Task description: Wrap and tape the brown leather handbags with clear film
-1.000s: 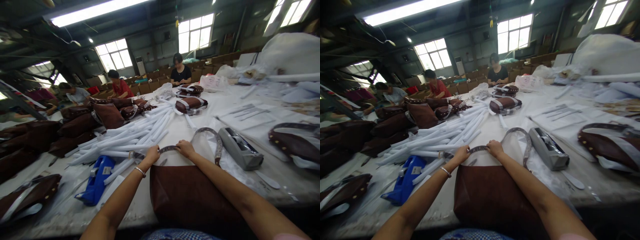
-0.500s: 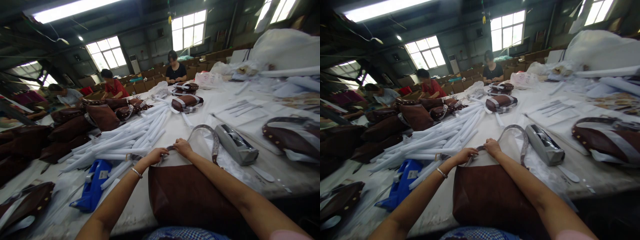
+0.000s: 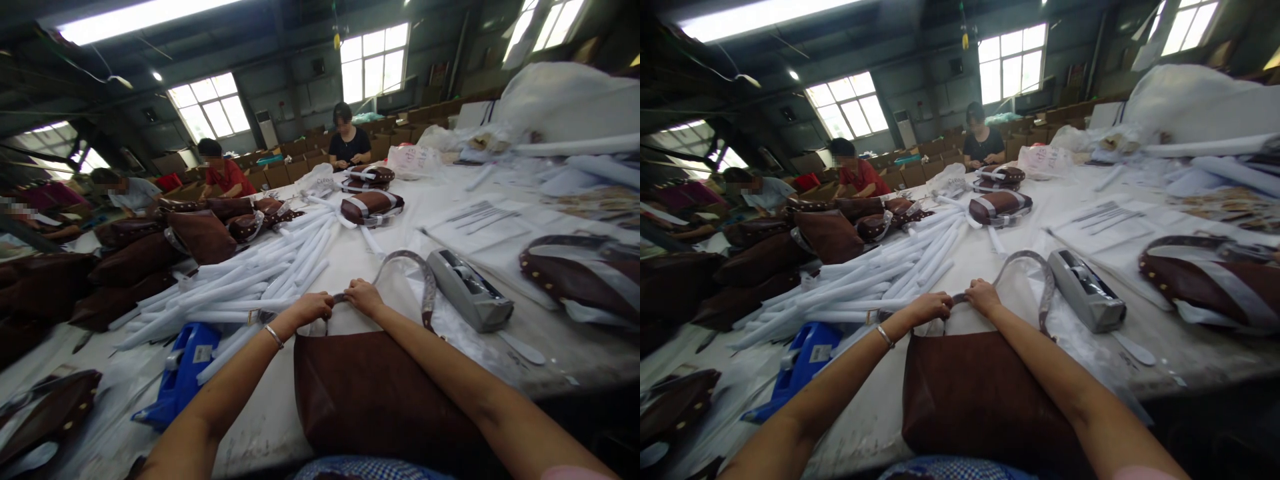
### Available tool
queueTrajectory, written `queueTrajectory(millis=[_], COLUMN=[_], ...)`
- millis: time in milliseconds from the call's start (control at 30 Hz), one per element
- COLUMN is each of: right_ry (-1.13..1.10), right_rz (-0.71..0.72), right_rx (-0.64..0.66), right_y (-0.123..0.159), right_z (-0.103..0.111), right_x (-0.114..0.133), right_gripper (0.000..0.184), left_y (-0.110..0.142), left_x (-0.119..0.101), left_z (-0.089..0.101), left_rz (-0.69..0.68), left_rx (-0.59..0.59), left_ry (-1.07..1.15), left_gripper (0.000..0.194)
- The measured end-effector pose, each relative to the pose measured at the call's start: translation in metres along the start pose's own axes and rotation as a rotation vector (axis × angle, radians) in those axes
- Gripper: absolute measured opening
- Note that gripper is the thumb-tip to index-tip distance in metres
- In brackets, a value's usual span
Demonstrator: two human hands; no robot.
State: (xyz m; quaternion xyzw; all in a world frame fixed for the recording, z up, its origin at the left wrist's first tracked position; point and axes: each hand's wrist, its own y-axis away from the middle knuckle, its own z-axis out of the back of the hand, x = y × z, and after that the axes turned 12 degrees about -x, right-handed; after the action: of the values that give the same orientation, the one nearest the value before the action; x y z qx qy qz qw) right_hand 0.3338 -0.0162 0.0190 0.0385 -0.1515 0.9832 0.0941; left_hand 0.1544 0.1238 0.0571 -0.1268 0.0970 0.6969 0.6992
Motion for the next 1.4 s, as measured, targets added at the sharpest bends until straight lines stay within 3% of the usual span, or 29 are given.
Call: queueTrajectory(millis=[133,300,633,733,900,1033,1200,1300,1400], right_ry=[-0.023,-0.062,-0.189,-0.245,-0.289,-0.312,-0.316,-0.279,-0.255], right_rz=[-0.010,-0.029,-0.086,-0.087,-0.158,-0.190,-0.188,-0.200,-0.218], right_rx=[0.002,0.012,0.007,-0.010,-0.026,0.007,0.027,0.060,0.105], right_y=[0.000,0.000,0.004,0.005,0.006,0.006,0.003,-0.002,-0.006], right_z=[-0.001,0.000,0.001,0.002,-0.002,-0.006,-0.006,-0.004,0.000], right_x=[0.000,0.000,0.005,0.012,0.029,0.037,0.034,0.032,0.036], right_gripper=[0.019,0.019,0.024,0.031,0.022,0.019,0.033,0.018,0.017], left_y=[0.000,-0.001,-0.011,-0.016,-0.027,-0.032,-0.031,-0.029,-0.029], left_x=[-0.001,-0.011,-0.028,-0.027,-0.024,-0.024,-0.031,-0.036,-0.037], left_z=[0.001,-0.007,-0.032,-0.036,-0.041,-0.043,-0.042,-0.042,-0.045], left_rz=[-0.032,0.059,0.569,0.732,0.914,0.990,1.019,1.027,1.049], left_rx=[0.030,-0.027,-0.308,-0.346,-0.346,-0.348,-0.376,-0.388,-0.396], left_ry=[-0.052,-0.104,-0.122,-0.105,-0.025,0.065,0.168,0.223,0.287], left_gripper=[0.014,0.013,0.025,0.031,0.033,0.032,0.031,0.030,0.030])
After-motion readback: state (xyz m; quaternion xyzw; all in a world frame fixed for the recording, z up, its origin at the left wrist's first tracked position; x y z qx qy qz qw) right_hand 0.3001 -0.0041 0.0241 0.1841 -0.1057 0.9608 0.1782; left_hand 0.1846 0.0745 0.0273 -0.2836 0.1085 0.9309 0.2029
